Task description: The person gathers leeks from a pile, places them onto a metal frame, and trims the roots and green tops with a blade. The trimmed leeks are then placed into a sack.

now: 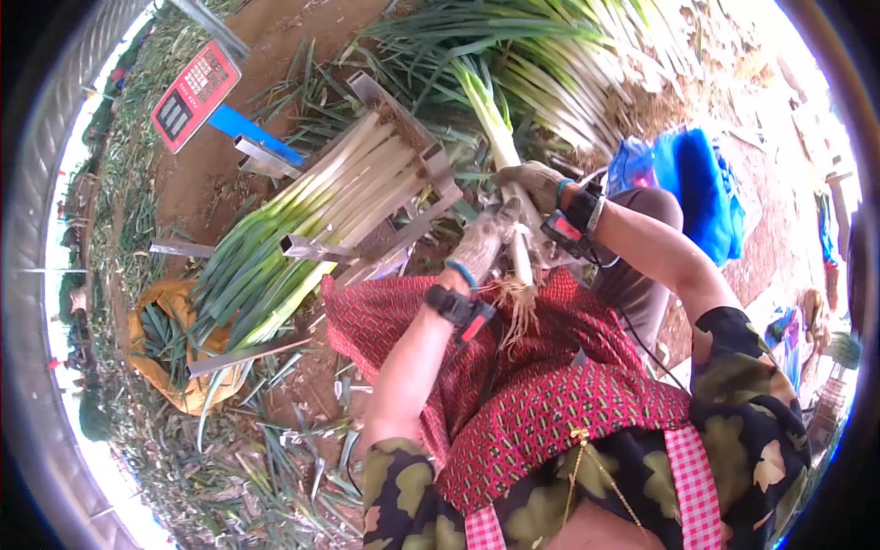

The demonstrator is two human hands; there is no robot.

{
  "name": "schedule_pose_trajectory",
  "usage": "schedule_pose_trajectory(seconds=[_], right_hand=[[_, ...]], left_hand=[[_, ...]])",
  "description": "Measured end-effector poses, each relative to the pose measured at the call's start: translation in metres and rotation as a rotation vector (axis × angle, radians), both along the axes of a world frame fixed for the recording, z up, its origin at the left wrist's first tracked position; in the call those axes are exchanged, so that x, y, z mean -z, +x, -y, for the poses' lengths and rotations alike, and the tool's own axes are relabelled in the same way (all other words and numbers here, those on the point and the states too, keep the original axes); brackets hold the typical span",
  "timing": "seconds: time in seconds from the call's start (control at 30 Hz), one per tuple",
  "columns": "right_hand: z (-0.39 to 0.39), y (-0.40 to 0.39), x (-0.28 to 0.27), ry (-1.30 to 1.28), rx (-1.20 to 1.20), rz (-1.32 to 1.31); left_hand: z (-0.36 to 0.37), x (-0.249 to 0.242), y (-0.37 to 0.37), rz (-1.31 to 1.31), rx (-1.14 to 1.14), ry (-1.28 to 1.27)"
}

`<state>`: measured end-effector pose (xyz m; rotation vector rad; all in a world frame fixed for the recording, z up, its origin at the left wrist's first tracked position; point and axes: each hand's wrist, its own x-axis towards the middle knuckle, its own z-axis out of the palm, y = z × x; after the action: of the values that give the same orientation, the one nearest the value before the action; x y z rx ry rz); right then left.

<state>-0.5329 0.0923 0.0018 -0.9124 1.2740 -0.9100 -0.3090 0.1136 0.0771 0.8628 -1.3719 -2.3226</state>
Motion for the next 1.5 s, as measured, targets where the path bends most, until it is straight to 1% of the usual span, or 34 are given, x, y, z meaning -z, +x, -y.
schedule_pose_trajectory(seconds=[0.07, 0.1, 0.17, 0.2, 0.23, 0.27, 0.3, 0.37, 0.4, 0.47, 0.5, 0.53, 0.57, 0.6, 0.67, 0.7, 0.77, 0.8, 0.87, 0.9, 0.97, 1.0, 1.07, 1.1, 1.2, 1.23, 1.3, 1.33, 1.37, 1.43, 1.47, 1.5], right_hand=[[-0.012, 0.012, 0.028, -0.063, -0.006, -0.128], [-0.020, 0.018, 0.039, -0.069, -0.001, -0.150], [-0.030, 0.025, 0.061, -0.118, 0.007, -0.062], [-0.038, 0.030, 0.066, -0.032, 0.030, 0.062], [-0.045, 0.037, 0.063, 0.047, 0.069, 0.154], [-0.051, 0.043, 0.060, 0.127, 0.114, 0.245], [-0.056, 0.050, 0.043, 0.203, 0.175, 0.304], [-0.060, 0.055, 0.038, 0.281, 0.190, 0.362], [-0.062, 0.057, 0.036, 0.320, 0.199, 0.390], [-0.066, 0.060, 0.005, 0.530, 0.231, 0.499], [-0.068, 0.062, 0.016, 0.334, 0.172, 0.362], [-0.068, 0.063, 0.041, 0.138, 0.112, 0.223], [-0.067, 0.065, 0.059, 0.034, 0.099, 0.150], [-0.067, 0.067, 0.076, -0.068, 0.093, 0.074], [-0.064, 0.073, 0.100, -0.063, 0.134, 0.065], [-0.062, 0.075, 0.112, -0.051, 0.134, 0.065], [-0.060, 0.078, 0.120, -0.041, 0.131, 0.080], [-0.060, 0.078, 0.110, -0.011, 0.155, 0.116], [-0.063, 0.081, 0.069, 0.148, 0.247, 0.322], [-0.061, 0.081, 0.058, 0.170, 0.277, 0.389], [-0.059, 0.085, 0.055, 0.160, 0.305, 0.520], [-0.056, 0.088, 0.078, 0.099, 0.283, 0.501], [-0.055, 0.095, 0.086, -0.251, 0.239, 0.277], [-0.055, 0.096, 0.074, -0.537, 0.213, 0.064], [-0.056, 0.108, 0.065, -0.459, 0.209, 0.128], [-0.054, 0.112, 0.063, -0.374, 0.243, 0.209], [-0.052, 0.115, 0.061, -0.378, 0.272, 0.221], [-0.051, 0.116, 0.063, -0.466, 0.265, 0.150], [-0.050, 0.116, 0.065, -0.554, 0.259, 0.076], [-0.049, 0.113, 0.057, -0.617, 0.260, -0.027], [-0.052, 0.109, 0.051, -0.592, 0.264, -0.053], [-0.051, 0.106, 0.035, -0.393, 0.284, 0.109]], left_hand=[[-0.010, 0.013, -0.006, 0.224, -0.016, -0.100], [-0.013, 0.013, -0.005, 0.131, -0.064, 0.210], [-0.017, 0.013, 0.000, 0.177, -0.083, 0.210], [-0.019, 0.007, 0.002, 0.199, -0.093, 0.210], [-0.020, 0.029, 0.007, 0.178, -0.120, 0.353], [-0.019, 0.057, 0.014, 0.209, -0.097, 0.271], [-0.017, 0.090, 0.022, 0.240, -0.071, 0.191], [-0.019, 0.073, 0.023, 0.338, -0.047, 0.167], [-0.018, 0.077, 0.024, 0.265, -0.075, 0.234], [-0.024, 0.086, 0.021, 0.119, -0.133, 0.371], [-0.021, 0.073, 0.024, 0.138, -0.089, 0.424], [-0.023, 0.049, 0.020, 0.206, -0.135, 0.394], [-0.026, 0.019, 0.014, 0.273, -0.180, 0.361], [-0.028, 0.004, 0.011, 0.340, -0.226, 0.327], [-0.021, 0.057, 0.025, 0.365, -0.084, -0.236], [-0.017, 0.075, 0.031, 0.400, 0.013, -0.597], [-0.020, 0.040, 0.021, 0.505, 0.044, -0.264], [-0.021, 0.022, 0.015, 0.566, 0.048, -0.105], [-0.023, 0.036, 0.024, 0.386, -0.046, -0.065], [-0.019, 0.031, 0.026, 0.486, 0.020, -0.147], [-0.009, 0.010, 0.026, 0.676, 0.151, -0.313], [-0.010, 0.002, 0.025, 0.677, 0.113, -0.522], [-0.020, -0.017, 0.030, 0.660, 0.032, -0.938], [-0.022, -0.029, 0.030, 0.755, 0.131, -1.025], [-0.027, -0.050, 0.027, 1.019, 0.433, -1.180], [-0.027, -0.038, 0.028, 1.023, 0.413, -1.283], [-0.026, -0.032, 0.030, 1.020, 0.420, -1.355], [-0.026, -0.031, 0.031, 1.016, 0.426, -1.391], [-0.027, -0.032, 0.032, 1.020, 0.381, -1.377], [-0.029, -0.045, 0.039, 0.910, 0.302, -1.295], [-0.031, -0.055, 0.044, 0.859, 0.261, -1.252], [-0.036, -0.068, 0.048, 0.799, 0.185, -1.200]])
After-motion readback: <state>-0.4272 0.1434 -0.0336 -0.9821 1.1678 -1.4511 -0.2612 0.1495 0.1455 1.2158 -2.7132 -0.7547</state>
